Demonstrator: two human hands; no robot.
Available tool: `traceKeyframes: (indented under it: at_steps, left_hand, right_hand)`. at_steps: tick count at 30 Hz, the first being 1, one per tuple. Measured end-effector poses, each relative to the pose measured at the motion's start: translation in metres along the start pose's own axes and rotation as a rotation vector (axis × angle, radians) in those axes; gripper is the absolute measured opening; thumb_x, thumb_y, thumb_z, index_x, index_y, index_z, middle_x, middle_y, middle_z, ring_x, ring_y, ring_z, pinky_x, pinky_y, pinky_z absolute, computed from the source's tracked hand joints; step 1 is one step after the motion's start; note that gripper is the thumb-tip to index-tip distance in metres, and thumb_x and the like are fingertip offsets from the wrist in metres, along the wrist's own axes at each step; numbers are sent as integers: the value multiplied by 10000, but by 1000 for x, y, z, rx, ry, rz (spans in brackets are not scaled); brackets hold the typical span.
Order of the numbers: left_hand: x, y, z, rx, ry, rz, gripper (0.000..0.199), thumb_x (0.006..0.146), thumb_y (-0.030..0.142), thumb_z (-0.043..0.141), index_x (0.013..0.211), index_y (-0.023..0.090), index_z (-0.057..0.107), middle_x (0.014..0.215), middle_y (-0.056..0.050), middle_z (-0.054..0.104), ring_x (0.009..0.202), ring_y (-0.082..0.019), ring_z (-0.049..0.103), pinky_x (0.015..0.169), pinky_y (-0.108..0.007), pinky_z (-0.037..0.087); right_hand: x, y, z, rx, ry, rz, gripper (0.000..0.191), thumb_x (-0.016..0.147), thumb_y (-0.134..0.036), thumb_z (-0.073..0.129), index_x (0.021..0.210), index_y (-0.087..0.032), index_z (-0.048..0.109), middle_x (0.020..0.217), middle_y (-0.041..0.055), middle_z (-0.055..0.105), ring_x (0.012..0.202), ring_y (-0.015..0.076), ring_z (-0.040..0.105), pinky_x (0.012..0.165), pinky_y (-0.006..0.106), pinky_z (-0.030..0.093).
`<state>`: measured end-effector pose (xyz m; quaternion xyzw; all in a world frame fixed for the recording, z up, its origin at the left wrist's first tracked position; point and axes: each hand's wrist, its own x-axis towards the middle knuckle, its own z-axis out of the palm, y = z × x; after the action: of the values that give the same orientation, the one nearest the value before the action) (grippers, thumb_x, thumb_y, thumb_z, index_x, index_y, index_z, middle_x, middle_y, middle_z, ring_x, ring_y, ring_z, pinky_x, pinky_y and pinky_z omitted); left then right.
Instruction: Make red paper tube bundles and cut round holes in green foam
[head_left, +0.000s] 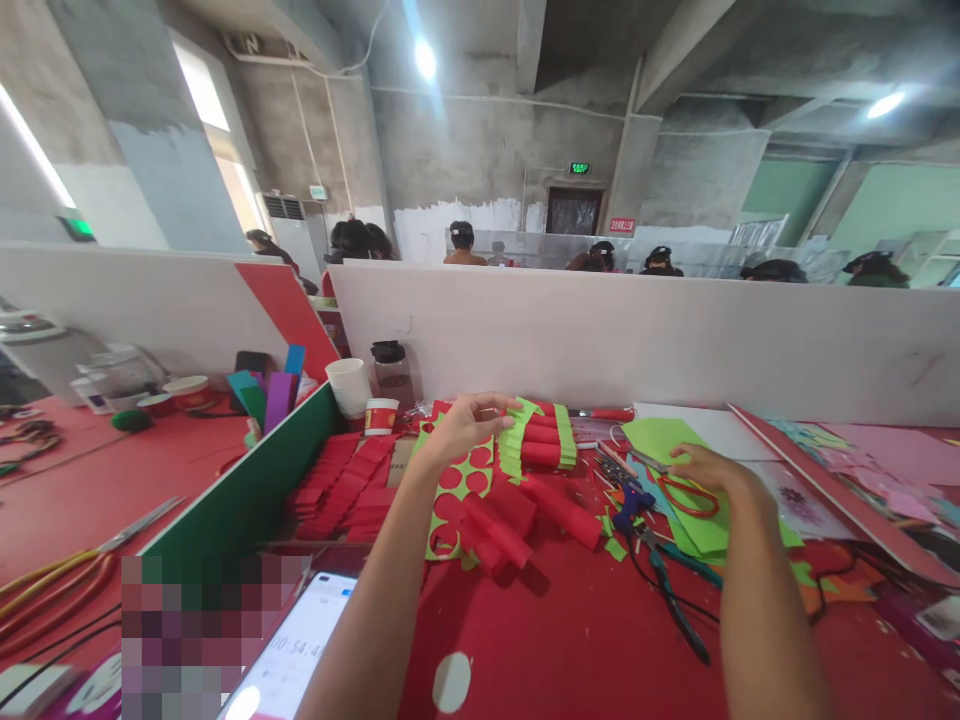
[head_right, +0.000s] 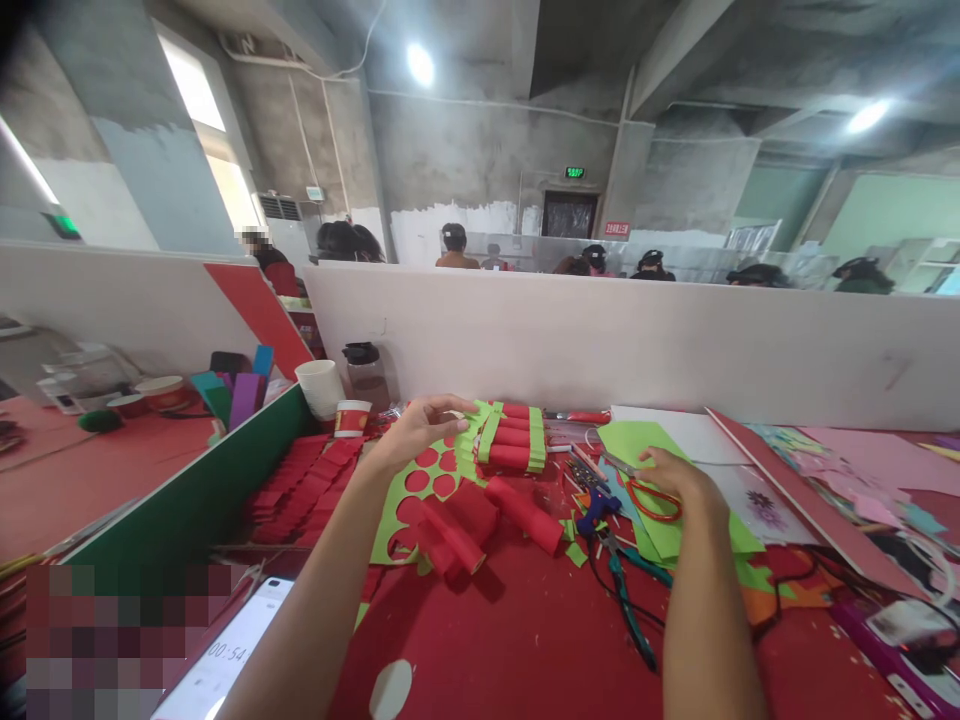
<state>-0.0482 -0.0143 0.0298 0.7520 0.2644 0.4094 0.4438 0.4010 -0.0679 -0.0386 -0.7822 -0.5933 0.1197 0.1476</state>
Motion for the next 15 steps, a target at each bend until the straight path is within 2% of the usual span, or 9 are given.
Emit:
traceKeyframes:
  at_steps: [2, 3, 5, 9, 11, 13, 15]
  left_hand:
    - [0, 0, 0, -3, 13, 3, 330, 801, 366, 713, 1053, 154, 710, 825, -40, 661, 688, -114, 537, 586, -222, 406]
    - [0, 0, 1, 2, 11, 7, 327, 801, 369, 711, 1047, 154, 712, 835, -45, 665, 705, -122, 548, 591, -225, 414]
    - [-1, 1, 2, 17, -13, 10, 328, 803, 377, 705, 1041, 153, 714, 807, -45, 659, 699, -129, 551, 584, -229, 418]
    - [0, 2, 9, 28, -111, 4, 323, 804, 387, 701, 1022, 149, 716, 729, -21, 623, 633, -113, 521, 551, -227, 401]
    - [1, 2, 12, 32, -158, -2, 318, 802, 392, 704, 1005, 148, 718, 694, -9, 604, 606, -107, 506, 533, -225, 386]
    - [2, 2, 14, 37, -197, -3, 313, 801, 394, 709, 996, 150, 719, 679, -4, 593, 598, -106, 502, 526, -226, 378]
    - [3, 1, 15, 38, -221, 4, 308, 798, 390, 715, 992, 151, 720, 684, -5, 591, 604, -107, 505, 527, -226, 377]
  right_hand:
    - [-3, -19, -8, 18, -45, 31, 368, 785, -357, 632, 1111, -186, 628, 1093, 154, 693, 970, 281, 678, 817, 361, 526]
    - [-6, -33, -12, 54, -80, -17, 415, 810, -374, 617, 1175, -177, 606, 1132, 165, 680, 977, 274, 681, 837, 358, 526]
    - [-16, -68, -18, 160, -140, -205, 468, 851, -422, 595, 1272, -223, 562, 1202, 143, 660, 1056, 256, 664, 865, 341, 529]
    - [-40, -149, -16, 319, -121, -599, 568, 873, -424, 616, 1405, -296, 464, 1351, 95, 595, 1225, 247, 579, 983, 376, 497]
    - [-51, -180, -11, 345, -112, -732, 627, 866, -422, 638, 1446, -340, 417, 1415, 65, 553, 1252, 249, 558, 988, 395, 502]
    - [-59, -199, -6, 319, -83, -819, 583, 873, -412, 639, 1424, -361, 455, 1452, 32, 526, 1274, 252, 539, 1025, 410, 471]
    - [-63, -208, -2, 304, -51, -838, 462, 899, -372, 608, 1357, -356, 543, 1357, 17, 615, 1179, 238, 604, 981, 397, 489]
